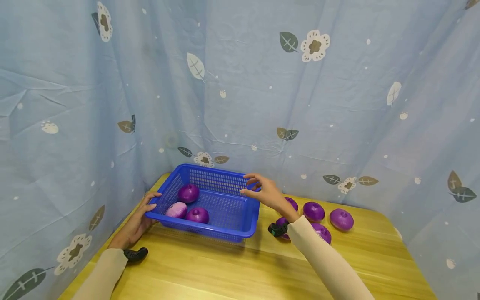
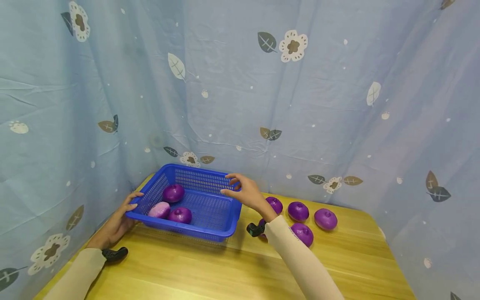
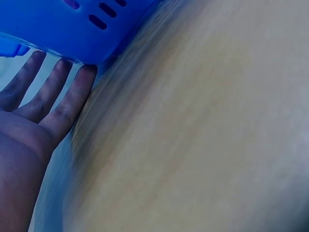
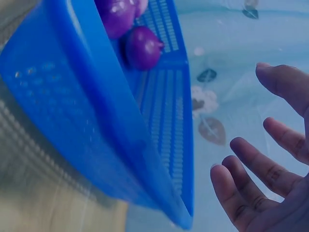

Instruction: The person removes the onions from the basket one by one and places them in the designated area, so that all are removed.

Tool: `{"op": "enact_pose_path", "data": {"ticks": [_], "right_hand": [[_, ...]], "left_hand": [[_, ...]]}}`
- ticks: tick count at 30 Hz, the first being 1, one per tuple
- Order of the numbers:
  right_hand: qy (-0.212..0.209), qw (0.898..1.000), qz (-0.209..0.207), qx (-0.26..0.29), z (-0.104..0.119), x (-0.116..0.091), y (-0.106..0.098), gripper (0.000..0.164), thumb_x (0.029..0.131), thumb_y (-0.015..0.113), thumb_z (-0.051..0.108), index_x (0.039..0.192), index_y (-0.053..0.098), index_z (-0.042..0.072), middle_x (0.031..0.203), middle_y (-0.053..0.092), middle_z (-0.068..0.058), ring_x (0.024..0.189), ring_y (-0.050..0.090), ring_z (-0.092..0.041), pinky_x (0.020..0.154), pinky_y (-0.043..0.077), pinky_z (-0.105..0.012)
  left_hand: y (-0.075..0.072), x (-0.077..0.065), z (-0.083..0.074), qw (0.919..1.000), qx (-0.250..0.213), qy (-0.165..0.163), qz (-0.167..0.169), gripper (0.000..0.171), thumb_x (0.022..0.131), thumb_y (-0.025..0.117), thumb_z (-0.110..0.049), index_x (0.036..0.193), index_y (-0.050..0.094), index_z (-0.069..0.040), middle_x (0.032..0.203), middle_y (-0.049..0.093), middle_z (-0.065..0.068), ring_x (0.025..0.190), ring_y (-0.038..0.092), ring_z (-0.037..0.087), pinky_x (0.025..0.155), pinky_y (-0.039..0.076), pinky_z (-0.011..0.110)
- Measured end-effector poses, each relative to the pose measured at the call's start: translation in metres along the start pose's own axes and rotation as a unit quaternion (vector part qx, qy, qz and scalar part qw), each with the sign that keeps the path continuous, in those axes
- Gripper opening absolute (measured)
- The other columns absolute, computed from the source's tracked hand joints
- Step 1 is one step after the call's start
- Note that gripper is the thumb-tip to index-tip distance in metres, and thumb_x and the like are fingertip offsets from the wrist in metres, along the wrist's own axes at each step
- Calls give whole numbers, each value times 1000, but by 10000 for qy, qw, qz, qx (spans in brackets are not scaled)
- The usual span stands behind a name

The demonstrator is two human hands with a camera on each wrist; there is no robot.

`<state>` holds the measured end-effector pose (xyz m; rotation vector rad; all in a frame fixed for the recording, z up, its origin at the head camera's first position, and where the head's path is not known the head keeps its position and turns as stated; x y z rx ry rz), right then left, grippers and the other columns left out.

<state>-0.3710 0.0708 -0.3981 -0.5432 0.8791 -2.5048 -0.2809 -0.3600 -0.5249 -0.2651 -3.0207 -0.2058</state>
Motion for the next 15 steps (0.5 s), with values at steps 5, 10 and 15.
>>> {"op": "enact_pose_path", "data": {"ticks": [5, 10, 15], "right_hand": [[-270, 9994, 210, -34, 12, 15, 20, 56, 89, 78, 47, 139, 60, 28, 124, 68, -4, 101, 63, -18, 80, 55, -39], [-426, 9981, 433, 47, 22, 29, 37, 57, 90, 78, 46, 140, 59, 29, 126, 67, -4, 104, 63, -18, 83, 54, -39], [-545, 9963, 664, 10, 26, 42, 54, 57, 88, 79, 50, 139, 59, 33, 124, 66, 2, 103, 63, -15, 82, 55, -36]], "left_hand": [[-1, 0, 0, 10000, 26, 38, 9, 46, 110, 40, -31, 155, 30, -28, 158, 10, 17, 124, 51, 29, 96, 52, 35], [0, 1, 0, 10000, 16, 55, 24, 44, 110, 40, -30, 154, 32, -29, 157, 9, 18, 126, 48, 31, 95, 52, 34], [-1, 2, 2, 10000, 26, 27, -39, 44, 110, 40, -31, 153, 31, -30, 158, 8, 18, 128, 44, 34, 94, 52, 34]]}}
Point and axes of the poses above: each hand's wrist, its own x-axis towards the middle knuckle, its own y-axis out of the palm, z = x × y, the point moved 3 cm from there along x, towards the middle knuckle
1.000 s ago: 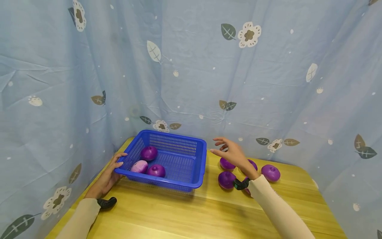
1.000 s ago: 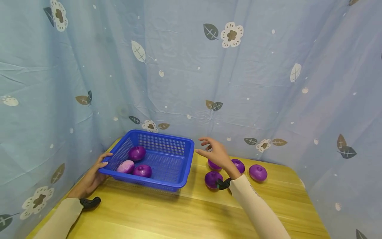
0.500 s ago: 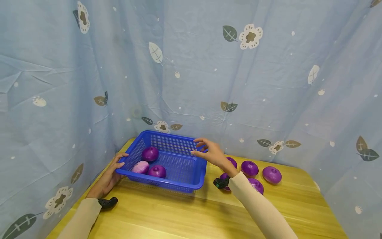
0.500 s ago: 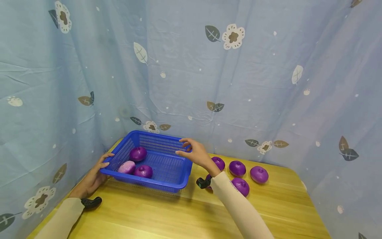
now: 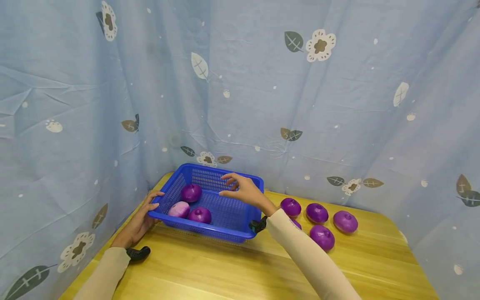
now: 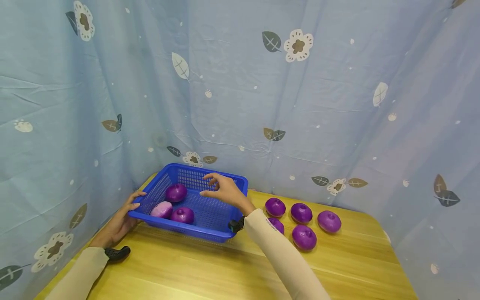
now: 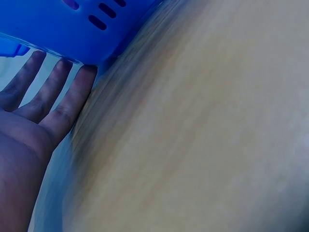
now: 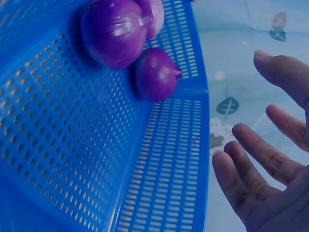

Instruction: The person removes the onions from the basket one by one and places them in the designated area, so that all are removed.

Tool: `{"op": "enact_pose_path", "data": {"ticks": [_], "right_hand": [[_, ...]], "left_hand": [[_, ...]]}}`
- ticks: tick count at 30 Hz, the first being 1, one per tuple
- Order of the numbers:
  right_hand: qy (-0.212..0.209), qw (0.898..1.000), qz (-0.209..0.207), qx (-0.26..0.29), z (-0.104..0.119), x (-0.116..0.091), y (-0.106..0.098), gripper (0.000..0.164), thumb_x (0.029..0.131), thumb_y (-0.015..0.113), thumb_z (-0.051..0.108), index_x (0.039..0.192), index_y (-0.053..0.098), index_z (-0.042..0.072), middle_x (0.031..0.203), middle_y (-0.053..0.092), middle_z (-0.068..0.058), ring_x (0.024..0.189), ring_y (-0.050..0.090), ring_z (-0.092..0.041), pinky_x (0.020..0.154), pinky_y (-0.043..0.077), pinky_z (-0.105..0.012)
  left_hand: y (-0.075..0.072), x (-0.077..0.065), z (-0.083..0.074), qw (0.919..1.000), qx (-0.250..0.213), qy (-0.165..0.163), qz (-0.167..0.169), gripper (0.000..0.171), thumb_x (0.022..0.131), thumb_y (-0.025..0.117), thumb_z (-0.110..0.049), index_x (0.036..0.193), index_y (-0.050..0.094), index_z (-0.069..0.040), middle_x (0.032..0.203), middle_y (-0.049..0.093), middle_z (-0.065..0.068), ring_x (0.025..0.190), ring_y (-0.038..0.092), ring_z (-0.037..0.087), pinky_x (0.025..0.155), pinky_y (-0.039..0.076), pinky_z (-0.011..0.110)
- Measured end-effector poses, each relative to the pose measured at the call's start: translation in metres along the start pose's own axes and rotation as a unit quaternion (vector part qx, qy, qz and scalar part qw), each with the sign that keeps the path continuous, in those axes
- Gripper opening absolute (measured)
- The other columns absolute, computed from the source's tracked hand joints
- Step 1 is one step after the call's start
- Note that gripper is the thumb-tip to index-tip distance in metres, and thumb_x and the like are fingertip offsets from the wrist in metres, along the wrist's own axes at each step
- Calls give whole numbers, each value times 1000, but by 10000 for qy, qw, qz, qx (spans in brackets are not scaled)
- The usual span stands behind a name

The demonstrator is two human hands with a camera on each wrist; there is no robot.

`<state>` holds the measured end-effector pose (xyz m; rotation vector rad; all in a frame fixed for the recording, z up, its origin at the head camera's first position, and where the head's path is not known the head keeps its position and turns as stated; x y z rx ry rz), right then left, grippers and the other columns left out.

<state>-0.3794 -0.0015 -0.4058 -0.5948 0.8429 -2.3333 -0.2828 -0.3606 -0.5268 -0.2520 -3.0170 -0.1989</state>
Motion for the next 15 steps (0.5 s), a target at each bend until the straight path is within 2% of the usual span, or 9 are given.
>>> {"op": "enact_pose_path", "data": {"ticks": [9, 15], "right_hand": [[-212, 9980, 520, 277, 5, 19, 23, 57, 90, 79, 43, 141, 58, 31, 124, 66, 3, 103, 65, -16, 83, 55, -34], [-70, 9965, 738, 392, -1, 27, 37, 55, 89, 80, 43, 139, 60, 31, 124, 66, 0, 103, 65, -13, 85, 55, -33]], "left_hand": [[-3, 0, 0, 10000, -32, 9, 0, 45, 110, 40, -32, 153, 31, -28, 158, 8, 17, 128, 43, 34, 94, 51, 33], [-1, 0, 1, 10000, -36, -17, -12, 45, 110, 40, -32, 154, 31, -28, 159, 6, 18, 130, 40, 37, 95, 51, 33]]}}
Point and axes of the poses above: each hand's wrist, its own x-axis towards the middle knuckle, its own y-axis out of the palm, z = x × y, the point moved 3 cm from there along x, towards the middle knuckle
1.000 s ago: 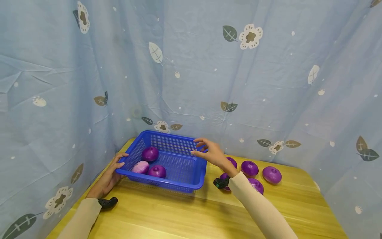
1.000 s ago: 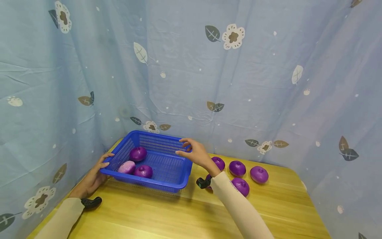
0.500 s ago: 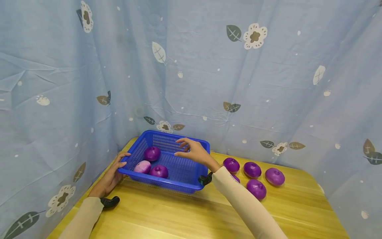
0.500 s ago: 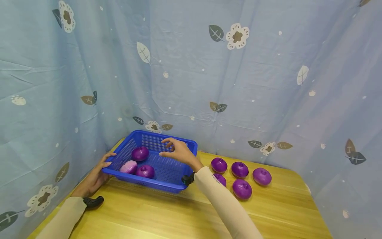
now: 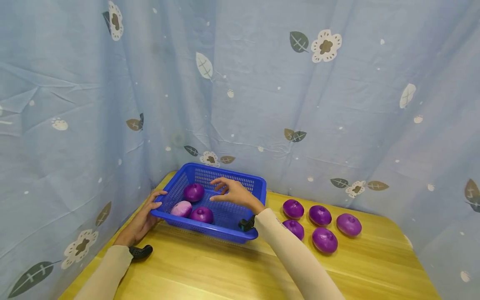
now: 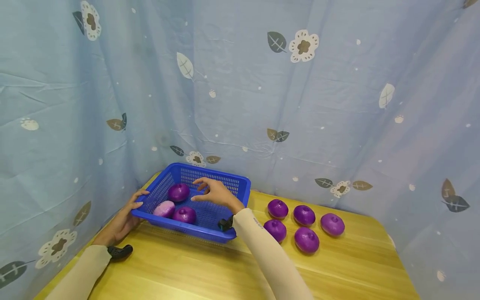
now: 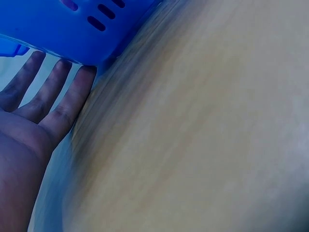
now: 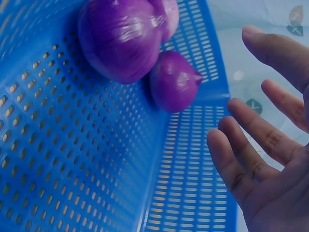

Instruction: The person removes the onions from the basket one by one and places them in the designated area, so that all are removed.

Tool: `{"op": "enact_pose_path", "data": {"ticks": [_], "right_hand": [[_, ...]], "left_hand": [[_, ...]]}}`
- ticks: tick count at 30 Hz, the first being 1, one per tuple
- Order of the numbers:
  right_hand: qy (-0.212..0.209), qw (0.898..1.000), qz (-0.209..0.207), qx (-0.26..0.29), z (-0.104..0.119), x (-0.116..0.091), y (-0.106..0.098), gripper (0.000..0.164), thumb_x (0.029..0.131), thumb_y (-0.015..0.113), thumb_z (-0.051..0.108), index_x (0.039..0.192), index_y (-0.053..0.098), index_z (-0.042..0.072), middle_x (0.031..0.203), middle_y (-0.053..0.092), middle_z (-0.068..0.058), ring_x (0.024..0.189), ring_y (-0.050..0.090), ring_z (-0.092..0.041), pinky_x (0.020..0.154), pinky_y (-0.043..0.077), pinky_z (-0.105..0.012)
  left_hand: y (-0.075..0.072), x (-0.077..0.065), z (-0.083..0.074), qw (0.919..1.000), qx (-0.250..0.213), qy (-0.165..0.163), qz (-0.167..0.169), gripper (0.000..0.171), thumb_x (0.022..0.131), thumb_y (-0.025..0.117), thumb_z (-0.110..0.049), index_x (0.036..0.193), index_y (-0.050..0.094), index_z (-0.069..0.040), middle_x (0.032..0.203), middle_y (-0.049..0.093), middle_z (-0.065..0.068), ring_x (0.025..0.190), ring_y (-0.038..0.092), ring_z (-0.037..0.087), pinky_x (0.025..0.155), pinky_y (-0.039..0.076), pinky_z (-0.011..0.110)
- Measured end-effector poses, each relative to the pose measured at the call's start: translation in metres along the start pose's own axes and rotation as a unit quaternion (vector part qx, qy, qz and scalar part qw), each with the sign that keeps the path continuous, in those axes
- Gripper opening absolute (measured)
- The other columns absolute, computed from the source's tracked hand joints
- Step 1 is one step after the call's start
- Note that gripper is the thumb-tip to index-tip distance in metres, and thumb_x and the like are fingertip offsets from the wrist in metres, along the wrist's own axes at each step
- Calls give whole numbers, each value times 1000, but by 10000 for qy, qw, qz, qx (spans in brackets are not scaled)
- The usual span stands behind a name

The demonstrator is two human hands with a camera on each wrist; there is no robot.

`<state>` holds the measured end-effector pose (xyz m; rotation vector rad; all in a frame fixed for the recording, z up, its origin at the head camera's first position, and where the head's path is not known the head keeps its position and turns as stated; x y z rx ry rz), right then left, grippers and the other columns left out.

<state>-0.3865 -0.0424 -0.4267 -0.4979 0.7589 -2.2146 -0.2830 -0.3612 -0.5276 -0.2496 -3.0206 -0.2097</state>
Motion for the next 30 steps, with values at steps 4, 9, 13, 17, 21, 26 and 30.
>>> {"op": "enact_pose_path", "data": {"ticks": [4, 9, 13, 17, 21, 26, 30], "right_hand": [[108, 9997, 110, 195, -7, 5, 6, 54, 88, 82, 40, 137, 62, 28, 128, 66, -9, 101, 65, -14, 84, 55, -35], [181, 9976, 434, 504, -15, 9, 15, 52, 90, 81, 32, 137, 62, 23, 129, 66, -17, 109, 65, -24, 88, 54, -36], [150, 9943, 939, 474, -17, 11, 25, 54, 90, 81, 28, 139, 60, 20, 131, 65, -18, 120, 61, -32, 93, 52, -35], [141, 9904, 1285, 490, -14, 13, 32, 61, 90, 82, 26, 144, 57, 14, 133, 64, -18, 124, 59, -35, 97, 51, -38], [171, 9869, 1555, 386, -13, 15, 39, 66, 90, 82, 25, 148, 54, 14, 136, 62, -15, 126, 57, -34, 99, 49, -39], [152, 9814, 1910, 84, -12, 17, 45, 66, 90, 82, 30, 149, 54, 19, 141, 57, -8, 130, 54, -27, 100, 48, -36], [150, 9788, 2035, -186, -12, 18, 47, 63, 89, 82, 33, 147, 57, 23, 142, 57, -3, 132, 52, -24, 102, 47, -37]], "left_hand": [[1, 1, 1, 10000, -19, -16, -29, 46, 109, 41, -32, 154, 31, -28, 160, 6, 19, 131, 38, 40, 95, 51, 33], [-1, 1, 3, 10000, -12, -29, -61, 46, 109, 41, -32, 154, 31, -29, 160, 6, 19, 132, 38, 41, 95, 52, 33], [-2, 1, 3, 10000, -10, -20, -35, 46, 109, 42, -32, 154, 30, -29, 160, 7, 19, 130, 41, 38, 95, 52, 33], [-2, 1, 2, 10000, -58, -5, -45, 45, 109, 41, -31, 153, 32, -29, 159, 8, 18, 128, 45, 34, 94, 52, 33], [-1, 1, 1, 9999, -117, 9, -28, 43, 109, 41, -31, 152, 33, -30, 158, 10, 18, 127, 46, 34, 93, 53, 33], [-1, 0, 3, 10000, -49, 8, -64, 43, 109, 41, -32, 152, 33, -30, 158, 10, 18, 127, 46, 33, 94, 52, 33], [-1, 0, 3, 10000, -70, 25, -67, 44, 110, 40, -32, 153, 33, -29, 158, 11, 18, 126, 47, 32, 94, 52, 33]]}}
Point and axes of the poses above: each hand's wrist, its own x-axis towards the middle knuckle, its own y-axis out of the palm, z = x × y, the point moved 3 cm from there along x, towards the middle knuckle
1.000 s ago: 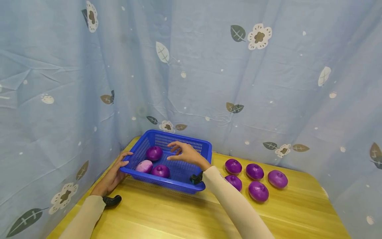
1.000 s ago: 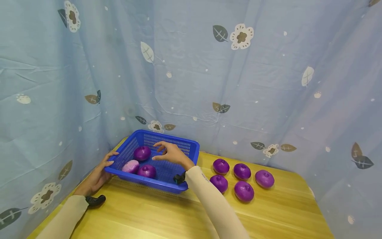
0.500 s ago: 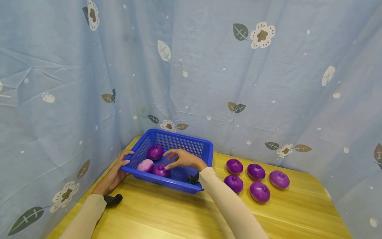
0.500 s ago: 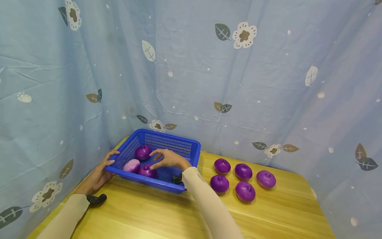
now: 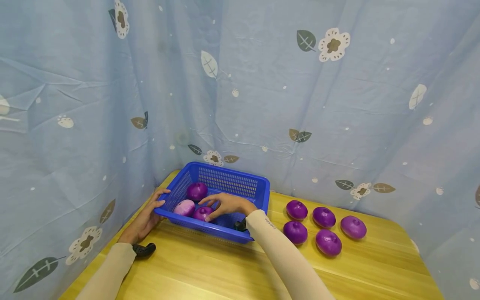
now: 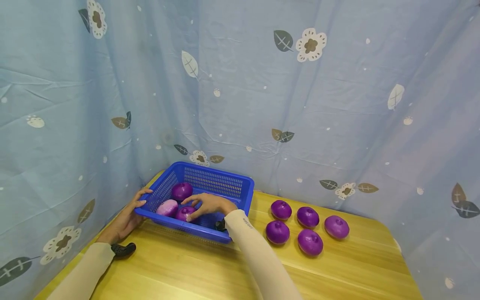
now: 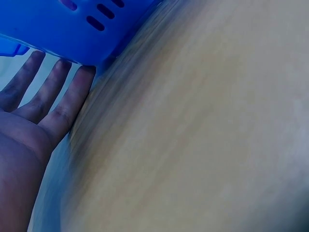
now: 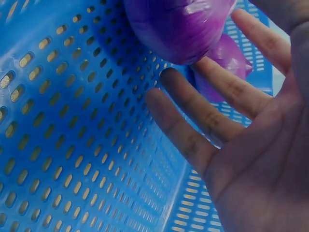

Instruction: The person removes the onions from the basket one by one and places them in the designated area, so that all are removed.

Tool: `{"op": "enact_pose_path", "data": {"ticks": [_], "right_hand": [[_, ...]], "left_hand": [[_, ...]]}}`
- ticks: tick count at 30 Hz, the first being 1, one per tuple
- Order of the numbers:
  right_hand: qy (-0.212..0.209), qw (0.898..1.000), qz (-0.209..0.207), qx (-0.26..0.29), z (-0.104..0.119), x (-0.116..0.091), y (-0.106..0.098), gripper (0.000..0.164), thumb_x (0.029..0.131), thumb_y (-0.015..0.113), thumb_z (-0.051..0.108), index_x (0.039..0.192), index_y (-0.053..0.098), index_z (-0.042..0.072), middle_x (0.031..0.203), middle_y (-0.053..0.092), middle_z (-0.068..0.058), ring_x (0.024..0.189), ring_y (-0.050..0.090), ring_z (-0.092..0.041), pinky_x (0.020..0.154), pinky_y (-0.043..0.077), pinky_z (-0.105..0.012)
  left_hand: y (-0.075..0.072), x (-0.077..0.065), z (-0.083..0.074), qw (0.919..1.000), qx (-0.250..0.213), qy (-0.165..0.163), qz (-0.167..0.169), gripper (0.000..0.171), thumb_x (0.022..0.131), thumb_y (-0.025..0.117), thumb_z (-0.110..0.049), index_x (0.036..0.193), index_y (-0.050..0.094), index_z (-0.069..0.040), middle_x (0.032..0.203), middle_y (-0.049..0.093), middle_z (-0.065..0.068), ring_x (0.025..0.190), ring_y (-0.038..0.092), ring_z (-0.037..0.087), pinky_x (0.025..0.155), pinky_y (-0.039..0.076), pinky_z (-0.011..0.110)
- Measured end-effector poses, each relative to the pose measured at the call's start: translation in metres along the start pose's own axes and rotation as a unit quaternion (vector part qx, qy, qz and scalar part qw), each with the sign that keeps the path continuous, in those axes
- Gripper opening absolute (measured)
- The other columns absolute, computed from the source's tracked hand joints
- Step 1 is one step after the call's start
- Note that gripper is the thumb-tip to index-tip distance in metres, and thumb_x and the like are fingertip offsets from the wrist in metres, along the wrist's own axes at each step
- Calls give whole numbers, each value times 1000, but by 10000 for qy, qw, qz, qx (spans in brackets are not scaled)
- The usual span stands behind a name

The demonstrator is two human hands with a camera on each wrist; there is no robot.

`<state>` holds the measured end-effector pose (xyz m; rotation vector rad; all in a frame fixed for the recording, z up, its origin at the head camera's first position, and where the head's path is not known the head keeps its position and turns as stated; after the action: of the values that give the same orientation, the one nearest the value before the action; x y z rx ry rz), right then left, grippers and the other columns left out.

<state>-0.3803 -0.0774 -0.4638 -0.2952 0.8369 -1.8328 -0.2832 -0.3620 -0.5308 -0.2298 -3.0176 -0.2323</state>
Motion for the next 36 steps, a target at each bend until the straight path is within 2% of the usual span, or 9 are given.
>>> {"op": "enact_pose_path", "data": {"ticks": [6, 15, 23, 27, 30, 33, 36], "right_hand": [[99, 9994, 130, -307, 1, -2, 1, 60, 90, 81, 32, 145, 58, 27, 144, 56, -1, 135, 50, -22, 106, 44, -37], [335, 9993, 144, -55, -1, -4, 6, 54, 90, 81, 30, 139, 58, 26, 147, 54, -5, 139, 47, -24, 108, 43, -36], [484, 9976, 115, -483, -2, -3, 8, 57, 89, 81, 35, 142, 62, 30, 137, 61, -5, 123, 56, -17, 96, 48, -31], [566, 9982, 174, 62, 0, -4, 9, 56, 91, 80, 26, 143, 61, 22, 140, 57, -11, 103, 70, -20, 89, 55, -34], [565, 9972, 244, 422, 1, -5, 10, 56, 91, 80, 20, 144, 59, 17, 141, 55, -11, 85, 73, -22, 82, 59, -37], [512, 9981, 184, 276, 2, -5, 8, 57, 90, 81, 23, 143, 59, 19, 140, 55, -8, 90, 69, -15, 80, 59, -36], [478, 9988, -52, -95, 0, -7, 5, 59, 87, 83, 32, 140, 60, 25, 139, 56, -6, 99, 62, -11, 82, 56, -31]], "left_hand": [[2, 1, -1, 10000, -9, -5, 16, 44, 109, 40, -32, 152, 33, -30, 157, 12, 18, 126, 48, 30, 94, 52, 33], [1, -1, 1, 9999, -1, -88, -53, 47, 109, 42, -34, 154, 31, -30, 160, 9, 19, 131, 42, 35, 97, 51, 33], [3, -3, 2, 9995, 109, -170, -227, 50, 108, 43, -37, 155, 29, -32, 162, 5, 18, 138, 26, 50, 96, 50, 32], [3, -3, 0, 9995, 110, -167, -236, 48, 108, 43, -36, 154, 31, -32, 162, 4, 18, 137, 27, 48, 95, 50, 30], [4, -3, -1, 9995, 156, -149, -244, 47, 108, 42, -36, 153, 31, -32, 162, 4, 18, 136, 29, 46, 95, 50, 29], [5, -2, -2, 9994, 174, -146, -247, 47, 108, 42, -36, 154, 31, -32, 162, 4, 17, 136, 28, 47, 95, 50, 29], [6, -1, -2, 9994, 185, -164, -238, 48, 108, 42, -36, 154, 30, -32, 162, 4, 18, 138, 25, 49, 95, 50, 29]]}}
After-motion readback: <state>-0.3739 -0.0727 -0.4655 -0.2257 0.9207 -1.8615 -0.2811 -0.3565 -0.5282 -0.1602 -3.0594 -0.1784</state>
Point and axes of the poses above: each hand's wrist, its own x-axis towards the middle knuckle, its own y-axis out of the palm, z = x × y, the point moved 3 cm from there along x, towards the middle knuckle
